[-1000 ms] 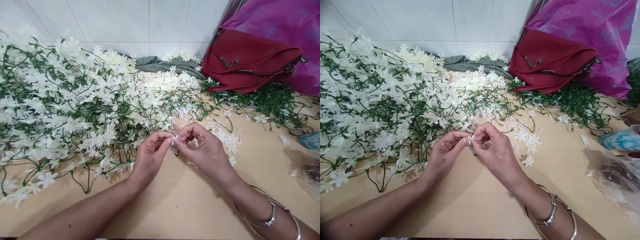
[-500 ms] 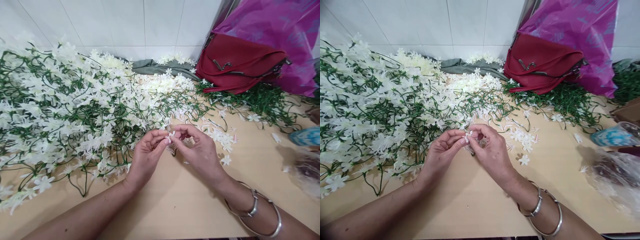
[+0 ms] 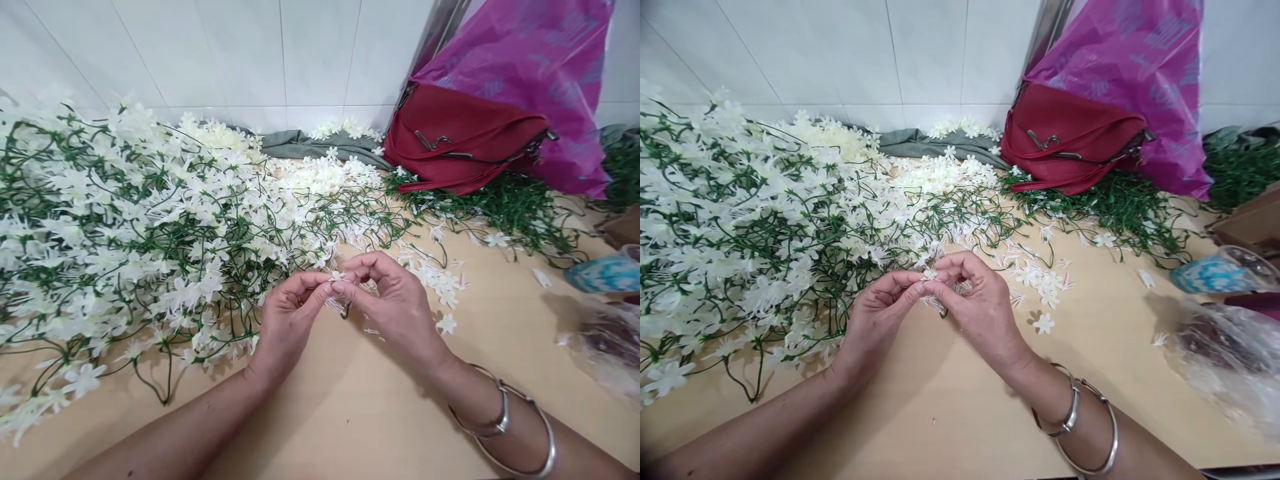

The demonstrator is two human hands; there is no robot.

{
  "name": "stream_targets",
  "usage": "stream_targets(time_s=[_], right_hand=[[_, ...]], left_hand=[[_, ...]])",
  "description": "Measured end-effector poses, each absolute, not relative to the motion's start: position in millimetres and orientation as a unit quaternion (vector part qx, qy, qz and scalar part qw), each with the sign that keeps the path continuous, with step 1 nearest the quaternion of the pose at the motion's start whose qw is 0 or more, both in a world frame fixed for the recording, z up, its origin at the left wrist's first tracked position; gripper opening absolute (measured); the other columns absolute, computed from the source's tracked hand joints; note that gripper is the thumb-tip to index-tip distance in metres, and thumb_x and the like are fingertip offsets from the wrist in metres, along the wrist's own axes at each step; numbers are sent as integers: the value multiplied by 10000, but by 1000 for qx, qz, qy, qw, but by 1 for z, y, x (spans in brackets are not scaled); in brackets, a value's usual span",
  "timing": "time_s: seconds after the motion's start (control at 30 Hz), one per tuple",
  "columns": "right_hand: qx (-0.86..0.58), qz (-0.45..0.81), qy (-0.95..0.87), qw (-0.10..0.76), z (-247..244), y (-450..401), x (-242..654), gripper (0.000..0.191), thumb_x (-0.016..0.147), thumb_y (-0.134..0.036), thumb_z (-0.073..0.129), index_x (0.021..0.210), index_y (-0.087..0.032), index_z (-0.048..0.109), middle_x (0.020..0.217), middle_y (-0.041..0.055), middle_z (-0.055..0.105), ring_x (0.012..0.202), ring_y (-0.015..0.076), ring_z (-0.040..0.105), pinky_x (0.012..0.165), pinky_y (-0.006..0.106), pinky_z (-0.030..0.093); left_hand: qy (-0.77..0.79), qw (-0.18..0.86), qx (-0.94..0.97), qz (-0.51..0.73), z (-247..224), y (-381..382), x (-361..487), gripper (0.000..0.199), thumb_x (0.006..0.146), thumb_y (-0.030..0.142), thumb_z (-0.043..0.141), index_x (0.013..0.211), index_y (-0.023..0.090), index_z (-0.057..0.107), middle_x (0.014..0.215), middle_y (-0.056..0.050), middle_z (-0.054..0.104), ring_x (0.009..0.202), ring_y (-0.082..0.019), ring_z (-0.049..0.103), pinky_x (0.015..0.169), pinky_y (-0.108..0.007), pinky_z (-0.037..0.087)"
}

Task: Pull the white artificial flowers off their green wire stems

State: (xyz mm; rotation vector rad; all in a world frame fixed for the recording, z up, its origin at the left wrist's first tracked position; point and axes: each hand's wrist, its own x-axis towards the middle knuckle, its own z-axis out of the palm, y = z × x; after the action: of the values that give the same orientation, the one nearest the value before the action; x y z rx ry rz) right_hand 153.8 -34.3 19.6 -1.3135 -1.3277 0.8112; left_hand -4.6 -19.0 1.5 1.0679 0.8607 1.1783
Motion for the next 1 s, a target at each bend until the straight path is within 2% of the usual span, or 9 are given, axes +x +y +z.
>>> stream_targets(time_s=[0.1,0.2,0.3,0.5,0.8,1.0], right_hand=[[-540,382,-526,535,19,-31,157,243,805,-298,832,1015,-221,737,737,-19,690,707,162,632,682,300,525],[-545,382,-533,523,19,-30,159,134,805,-309,835,881,-216,776,758,2,709,721,159,628,695,299,521],[-541,388,-534,522,18,-30,158,122,800,-310,846,824,-219,768,767,4,714,728,155,634,698,290,524],[-504,466,-496,532,16,-28,160,366,770,-343,884,1056,-220,692,779,-11,741,725,156,681,737,303,569],[-531,392,-554,507,17,-25,166,252,833,-284,798,1077,-225,775,764,-8,698,741,162,653,748,319,564],[-531,418,-571,466,22,-27,170,254,849,-300,776,1088,-217,797,757,-5,687,711,154,632,693,305,546]], left_hand=[[373,614,480,503,3,-18,-5,123,873,292,787,901,173,781,906,-32,781,859,-156,683,844,-264,543],[370,605,490,506,4,-17,-5,109,875,282,782,894,174,776,895,-28,762,859,-154,667,837,-257,533],[370,603,485,514,4,-16,-5,113,875,287,781,892,177,765,878,-20,746,847,-150,659,823,-248,530],[374,602,480,518,5,-16,-6,124,882,296,776,898,176,755,867,-18,734,837,-146,650,809,-240,532],[375,593,495,511,4,-17,-5,104,886,282,767,921,184,761,926,-37,756,887,-167,674,857,-267,546],[372,581,512,512,3,-17,-5,93,904,274,754,923,183,753,956,-45,766,924,-173,681,879,-270,543]])
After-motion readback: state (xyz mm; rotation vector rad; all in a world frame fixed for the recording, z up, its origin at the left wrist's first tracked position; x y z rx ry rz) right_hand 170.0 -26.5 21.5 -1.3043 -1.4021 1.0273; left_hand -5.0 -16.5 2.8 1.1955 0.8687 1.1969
